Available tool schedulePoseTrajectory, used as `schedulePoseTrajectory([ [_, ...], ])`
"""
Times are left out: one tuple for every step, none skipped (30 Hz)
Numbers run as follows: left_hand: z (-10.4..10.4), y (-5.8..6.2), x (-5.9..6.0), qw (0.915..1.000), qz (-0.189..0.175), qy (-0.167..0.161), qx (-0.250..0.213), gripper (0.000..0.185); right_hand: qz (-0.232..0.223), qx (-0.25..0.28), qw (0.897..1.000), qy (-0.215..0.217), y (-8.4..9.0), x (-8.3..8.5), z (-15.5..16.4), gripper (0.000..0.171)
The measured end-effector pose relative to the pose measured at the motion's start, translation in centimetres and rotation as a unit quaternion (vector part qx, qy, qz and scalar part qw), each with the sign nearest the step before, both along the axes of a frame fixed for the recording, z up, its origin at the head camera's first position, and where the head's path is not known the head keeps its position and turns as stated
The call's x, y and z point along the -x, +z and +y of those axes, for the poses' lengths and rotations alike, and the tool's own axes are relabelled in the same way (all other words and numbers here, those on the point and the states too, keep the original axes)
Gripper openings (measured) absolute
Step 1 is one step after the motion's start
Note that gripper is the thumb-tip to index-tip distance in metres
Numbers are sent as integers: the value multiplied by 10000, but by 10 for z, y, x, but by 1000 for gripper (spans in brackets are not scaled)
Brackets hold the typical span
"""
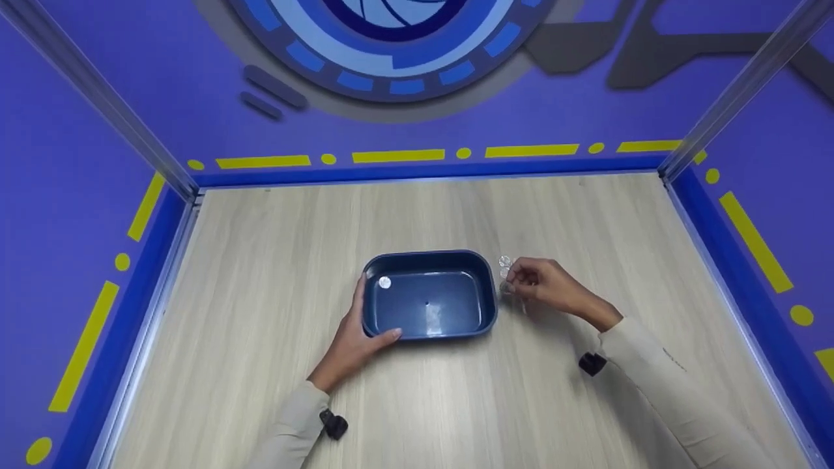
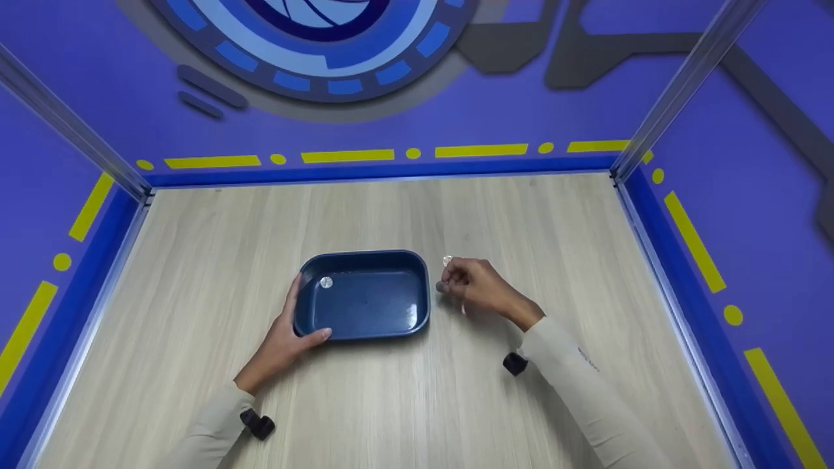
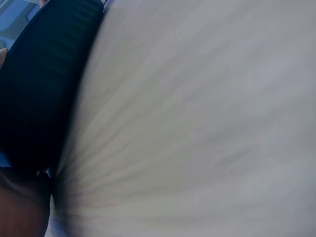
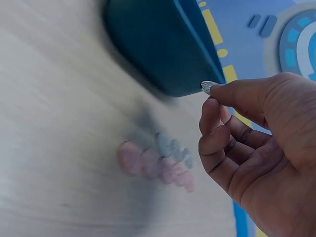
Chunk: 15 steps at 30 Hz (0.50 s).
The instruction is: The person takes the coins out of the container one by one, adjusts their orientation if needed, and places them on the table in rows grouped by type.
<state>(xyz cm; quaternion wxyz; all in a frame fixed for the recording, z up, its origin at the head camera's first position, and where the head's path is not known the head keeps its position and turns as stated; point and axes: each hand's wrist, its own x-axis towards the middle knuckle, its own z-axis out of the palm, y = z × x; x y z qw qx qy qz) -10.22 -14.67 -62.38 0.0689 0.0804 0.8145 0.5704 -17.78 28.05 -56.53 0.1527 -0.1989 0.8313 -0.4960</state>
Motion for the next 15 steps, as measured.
schedulePoseTrajectory([
  [1, -1, 0, 10000, 8, -12, -18, 128, -11, -1, 10000, -38, -4, -2, 2, 7],
  [2, -1, 0, 10000, 16, -26, -35, 128, -45, 10, 9999, -89, -7, -4, 4, 8],
  [2, -2, 0, 10000, 28, -39, -47, 128, -79, 33, 9999, -138, -10, -6, 5, 9],
  [2, -2, 0, 10000, 36, -48, -62, 128, -93, 23, 9998, -195, -13, -9, 6, 10],
  [2, -2, 0, 10000, 38, -46, -79, 127, -81, 16, 9997, -232, -16, -10, 7, 11],
  [1, -2, 0, 9999, 36, -33, -95, 127, -56, -10, 9996, -270, -19, -12, 6, 12],
  [1, -2, -1, 10000, 32, -15, -90, 127, -61, -40, 9995, -302, -23, -13, 6, 13],
  [0, -1, -2, 10000, 22, 9, -67, 128, -33, -75, 9994, -323, -25, -15, 5, 14],
  [-1, -1, -2, 10000, 19, 27, -55, 128, 38, -146, 9993, -336, -28, -16, 5, 14],
  [-2, 0, -3, 10000, 18, 40, -40, 128, 99, -205, 9991, -347, -30, -17, 4, 13],
  [-2, 0, -3, 10000, 24, 43, -25, 128, 178, -250, 9989, -354, -31, -17, 4, 13],
  [-2, 0, -2, 10000, 35, 31, -14, 128, 258, -310, 9985, -376, -32, -18, 3, 13],
  [-2, 0, -1, 10000, 51, 14, -3, 129, 353, -362, 9979, -392, -33, -17, 4, 12],
  [-1, 0, 0, 10000, 73, -6, -3, 129, 446, -424, 9972, -429, -33, -17, 4, 12],
  [0, 0, 2, 9999, 100, -24, -16, 129, 523, -472, 9965, -461, -32, -16, 4, 12],
])
